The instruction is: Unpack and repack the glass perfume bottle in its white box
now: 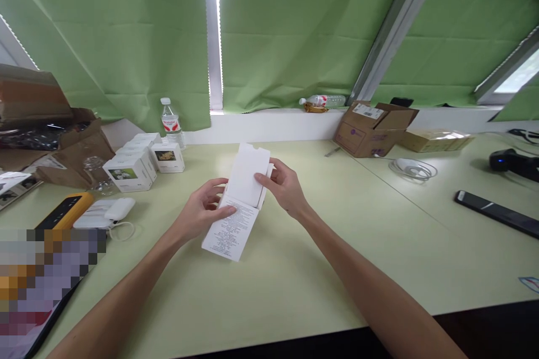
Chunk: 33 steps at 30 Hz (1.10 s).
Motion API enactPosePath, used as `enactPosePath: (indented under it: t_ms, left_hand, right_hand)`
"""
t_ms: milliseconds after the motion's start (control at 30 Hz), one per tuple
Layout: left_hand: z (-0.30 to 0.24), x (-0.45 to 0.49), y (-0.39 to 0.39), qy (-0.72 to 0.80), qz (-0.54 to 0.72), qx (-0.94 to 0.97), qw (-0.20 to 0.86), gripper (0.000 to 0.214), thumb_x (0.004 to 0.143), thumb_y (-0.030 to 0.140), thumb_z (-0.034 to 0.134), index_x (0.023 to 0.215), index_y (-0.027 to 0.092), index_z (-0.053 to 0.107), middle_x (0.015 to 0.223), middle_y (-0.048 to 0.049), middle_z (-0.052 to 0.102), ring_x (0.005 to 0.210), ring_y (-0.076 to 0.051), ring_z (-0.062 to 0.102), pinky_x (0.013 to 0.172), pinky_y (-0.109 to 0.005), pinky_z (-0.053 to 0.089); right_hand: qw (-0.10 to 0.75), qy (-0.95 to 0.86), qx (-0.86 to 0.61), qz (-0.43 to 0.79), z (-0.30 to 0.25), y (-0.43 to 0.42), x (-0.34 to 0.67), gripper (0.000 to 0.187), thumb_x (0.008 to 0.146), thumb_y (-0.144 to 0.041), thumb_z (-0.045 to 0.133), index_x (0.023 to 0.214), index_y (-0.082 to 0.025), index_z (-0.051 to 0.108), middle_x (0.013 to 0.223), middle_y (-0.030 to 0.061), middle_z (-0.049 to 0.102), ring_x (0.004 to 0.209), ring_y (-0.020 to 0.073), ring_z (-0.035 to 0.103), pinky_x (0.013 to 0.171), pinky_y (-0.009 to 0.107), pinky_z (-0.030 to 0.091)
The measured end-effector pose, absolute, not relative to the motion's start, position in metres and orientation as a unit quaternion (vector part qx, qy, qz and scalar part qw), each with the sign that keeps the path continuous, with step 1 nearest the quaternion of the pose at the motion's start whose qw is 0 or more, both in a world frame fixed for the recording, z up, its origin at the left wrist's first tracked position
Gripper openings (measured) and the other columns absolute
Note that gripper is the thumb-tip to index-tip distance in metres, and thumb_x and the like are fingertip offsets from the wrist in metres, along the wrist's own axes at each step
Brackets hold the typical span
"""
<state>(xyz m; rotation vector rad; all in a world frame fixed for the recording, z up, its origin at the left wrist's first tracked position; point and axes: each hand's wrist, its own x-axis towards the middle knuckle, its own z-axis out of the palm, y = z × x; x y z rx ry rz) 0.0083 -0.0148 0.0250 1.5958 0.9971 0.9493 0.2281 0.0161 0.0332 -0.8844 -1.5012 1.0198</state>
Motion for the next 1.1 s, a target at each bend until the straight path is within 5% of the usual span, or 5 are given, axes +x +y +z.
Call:
enactPosePath:
  t_ms: [633,1100]
  left_hand:
    - [0.0172,0.0102,-0.0141,0.410,0.409,0.651,0.491,0.062,0.072,0.046,0.072,0.123,0.024,0.046,0.112,-0.0103,0.067,0.085,-0.025,0.067,0.071,-0.037,0.053]
    - [0.0167,0.0101,-0.0131,0.427,0.421,0.646,0.472,0.058,0.074,0.047,0.070,0.122,0.024,0.048,0.109,-0.0102,0.068,0.085,-0.025,0.068,0.068,-0.036,0.054]
  right_hand:
    - [0.536,-0.622,-0.430,0.375,0.0254,0.0172,0.2210,0.047,0.075,-0.053,0.067,0.109,-0.022,0.057,0.080,0.0037,0.068,0.063,0.0161,0.059,0.049,0.027,0.048]
    - [0.526,-0.639,-0.435,0.354,0.0241,0.0167,0.2208,0.036,0.079,-0.054,0.061,0.090,-0.020,0.064,0.086,0.0052,0.065,0.070,0.0165,0.059,0.049,0.026,0.049]
